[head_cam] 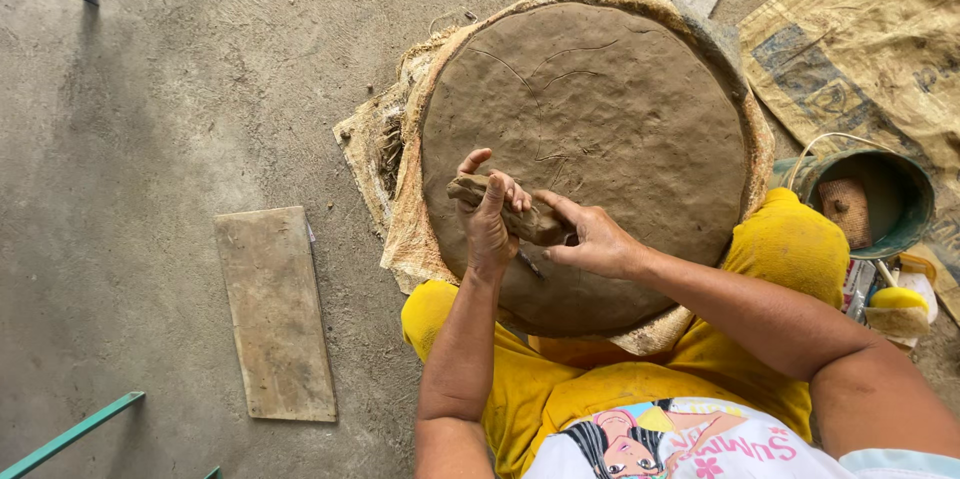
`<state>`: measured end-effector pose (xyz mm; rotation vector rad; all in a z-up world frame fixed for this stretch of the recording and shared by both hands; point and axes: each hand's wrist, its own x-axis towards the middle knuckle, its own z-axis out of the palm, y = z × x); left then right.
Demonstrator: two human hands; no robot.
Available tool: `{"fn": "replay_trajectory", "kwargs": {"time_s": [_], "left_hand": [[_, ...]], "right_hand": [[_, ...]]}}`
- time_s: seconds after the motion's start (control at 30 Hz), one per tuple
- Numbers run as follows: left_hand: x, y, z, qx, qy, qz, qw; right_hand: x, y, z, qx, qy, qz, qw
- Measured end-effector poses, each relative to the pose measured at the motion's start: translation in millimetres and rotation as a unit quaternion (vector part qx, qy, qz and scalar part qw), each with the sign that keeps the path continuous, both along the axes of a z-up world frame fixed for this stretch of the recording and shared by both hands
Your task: The person shapes a piece of clay by hand and then smooths a large circular clay slab using a scraping block. They then use a thin tool to draw a curved line across the surface of the slab.
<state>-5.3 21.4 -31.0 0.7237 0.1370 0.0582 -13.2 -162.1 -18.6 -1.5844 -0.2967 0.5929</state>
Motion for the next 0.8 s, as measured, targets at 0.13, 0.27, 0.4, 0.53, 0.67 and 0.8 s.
{"fn": "replay_trajectory", "kwargs": {"time_s": [0.13,0.27,0.4,0.53,0.67,0.8], "left_hand": [[-0.1,-0.7,2.2,0.013,-0.005,-0.016,1.0],[-1.4,-0.4,3.8,-0.008,0.013,-0.016,1.0],[0.5,2.0,6.3,0.001,0.005,-0.016,1.0],[-3.0,10.7,7.5,-0.005,-0.027,-0.056,0.998],[-3.7,9.5,13.3,-0.002,-0.057,-0.097,0.994],[8.9,9.5,29.6,0.164,-0.061,-0.1,0.979]], "right_hand": [[-3.7,6.0,-8.9,0.005,-0.005,-0.001,1.0],[-7.4,3.4,-37.4,-0.035,0.056,0.043,0.997],[0.4,1.2,-29.2,0.097,0.116,0.061,0.987],[9.1,-6.3,-13.9,0.148,0.326,0.08,0.93],[6.6,-8.6,-40.6,0.231,0.369,0.11,0.894],[-1.6,-4.8,-66.4,0.244,0.322,0.046,0.914]]}}
